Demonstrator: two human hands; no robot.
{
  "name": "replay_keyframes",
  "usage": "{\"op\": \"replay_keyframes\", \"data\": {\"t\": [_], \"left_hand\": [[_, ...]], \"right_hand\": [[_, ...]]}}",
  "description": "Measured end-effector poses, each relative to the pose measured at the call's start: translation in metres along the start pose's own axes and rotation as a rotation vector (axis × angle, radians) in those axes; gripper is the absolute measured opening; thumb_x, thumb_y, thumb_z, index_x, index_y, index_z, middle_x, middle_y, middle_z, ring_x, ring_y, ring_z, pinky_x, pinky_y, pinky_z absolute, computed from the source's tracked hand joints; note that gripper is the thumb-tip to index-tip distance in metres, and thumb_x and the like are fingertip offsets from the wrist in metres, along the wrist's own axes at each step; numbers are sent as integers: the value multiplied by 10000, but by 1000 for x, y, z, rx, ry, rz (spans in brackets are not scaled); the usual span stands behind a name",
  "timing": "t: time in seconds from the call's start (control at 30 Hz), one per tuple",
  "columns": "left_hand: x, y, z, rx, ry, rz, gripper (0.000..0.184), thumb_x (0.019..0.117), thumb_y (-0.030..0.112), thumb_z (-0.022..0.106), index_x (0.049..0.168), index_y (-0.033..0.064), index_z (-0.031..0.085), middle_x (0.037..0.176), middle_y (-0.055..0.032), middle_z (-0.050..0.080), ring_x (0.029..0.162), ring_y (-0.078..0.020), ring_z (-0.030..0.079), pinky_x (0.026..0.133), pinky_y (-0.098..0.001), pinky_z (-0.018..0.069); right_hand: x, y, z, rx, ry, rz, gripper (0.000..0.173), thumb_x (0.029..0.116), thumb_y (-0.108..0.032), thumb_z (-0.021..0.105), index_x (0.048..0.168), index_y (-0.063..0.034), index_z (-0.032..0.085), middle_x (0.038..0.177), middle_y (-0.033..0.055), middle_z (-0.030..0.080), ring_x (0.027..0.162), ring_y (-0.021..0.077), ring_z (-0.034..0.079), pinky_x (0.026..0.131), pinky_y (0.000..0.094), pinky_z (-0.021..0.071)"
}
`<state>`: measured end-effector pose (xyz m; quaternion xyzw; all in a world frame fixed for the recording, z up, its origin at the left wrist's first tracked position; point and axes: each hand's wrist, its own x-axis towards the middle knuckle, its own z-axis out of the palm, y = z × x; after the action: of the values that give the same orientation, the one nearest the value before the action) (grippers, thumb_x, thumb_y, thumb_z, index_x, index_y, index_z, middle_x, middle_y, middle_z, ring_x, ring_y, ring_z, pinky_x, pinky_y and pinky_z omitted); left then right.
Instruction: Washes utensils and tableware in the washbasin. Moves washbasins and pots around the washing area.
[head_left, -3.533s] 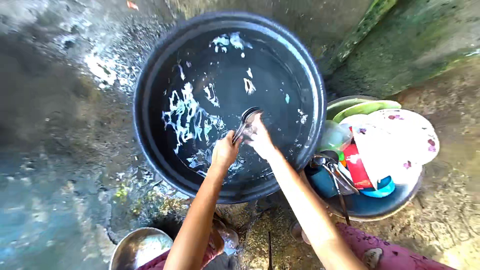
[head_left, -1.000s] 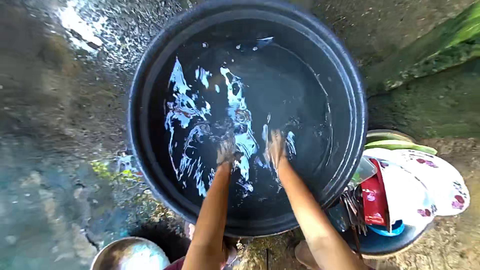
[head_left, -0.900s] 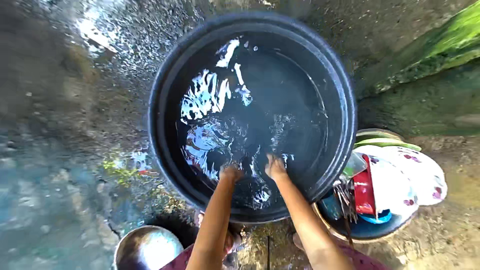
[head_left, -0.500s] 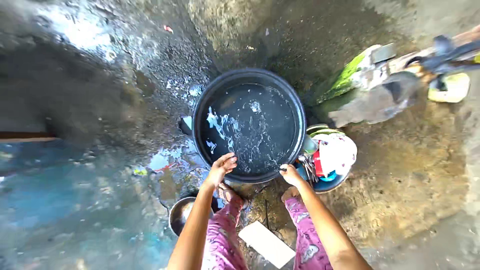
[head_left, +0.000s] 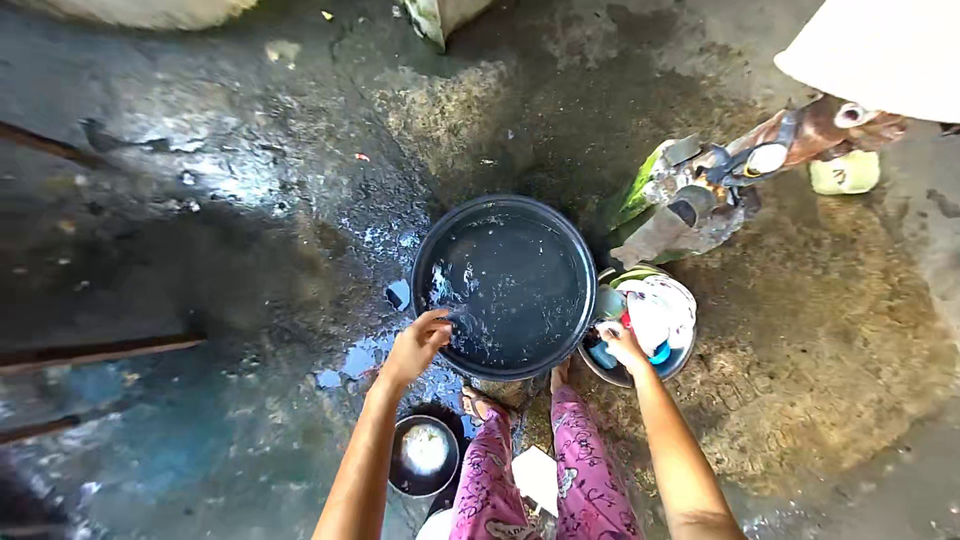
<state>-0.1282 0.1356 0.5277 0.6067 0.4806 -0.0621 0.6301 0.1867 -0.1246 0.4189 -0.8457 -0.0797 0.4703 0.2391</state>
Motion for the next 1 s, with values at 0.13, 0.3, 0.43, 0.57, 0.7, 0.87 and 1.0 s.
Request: {"op": "replay_keyframes", "data": {"t": [0.13,0.3,0.43,0.57,0.7,0.87,1.0], "left_hand": [[12,17,35,-161,-53,-84,419,1091,155,437,1470,-23,448,1376,-203,601,1143,-245,669,957,-390,554],[61,-31,63,71,154,-70,396,1089,155,487,1436,-33,524,1368,-252,618,1189,-348,661,1056,-488,502],[80,-110,76,143,169,-209,408,1085,115,478,1460,-44,496,1411,-273,583,1260,-388,619,1095,-513,467],[43,-211,74,148,181,-454,420,1087,113,475,1474,-50,470,1433,-285,560,1325,-414,568,1136,-534,431],[-35,-285,79,75,238,-729,405,1086,111,484,1450,-67,489,1379,-320,583,1237,-454,617,1086,-564,461],[-117,-330,103,-72,242,-965,388,1085,101,494,1436,-64,506,1351,-324,600,1210,-458,630,1068,-563,470],[-150,-341,129,-207,288,-1052,386,1084,118,497,1436,-37,519,1328,-286,628,1167,-402,657,1022,-532,499]], "right_hand": [[43,-1,-18,-25,-44,60,407,1078,-117,487,1446,56,478,1403,292,545,1238,365,577,1017,488,476],[103,10,-24,-93,-86,207,426,1117,-217,428,1441,53,485,1396,302,535,1261,401,546,1035,549,444],[150,34,-19,-113,-16,321,596,1125,-385,367,1494,80,398,1513,335,418,1391,461,434,1100,617,369],[196,64,5,31,71,316,645,1116,-427,373,1535,62,334,1562,315,365,1425,426,407,1131,582,361],[238,91,42,125,61,279,619,1121,-440,332,1549,7,343,1593,276,339,1431,388,403,1108,559,383],[265,117,68,70,227,253,513,1100,-363,466,1428,31,495,1422,268,520,1236,342,553,983,528,467],[273,135,84,148,210,280,652,1043,-368,591,1542,-17,361,1514,232,467,1360,321,500,1084,516,438]]}}
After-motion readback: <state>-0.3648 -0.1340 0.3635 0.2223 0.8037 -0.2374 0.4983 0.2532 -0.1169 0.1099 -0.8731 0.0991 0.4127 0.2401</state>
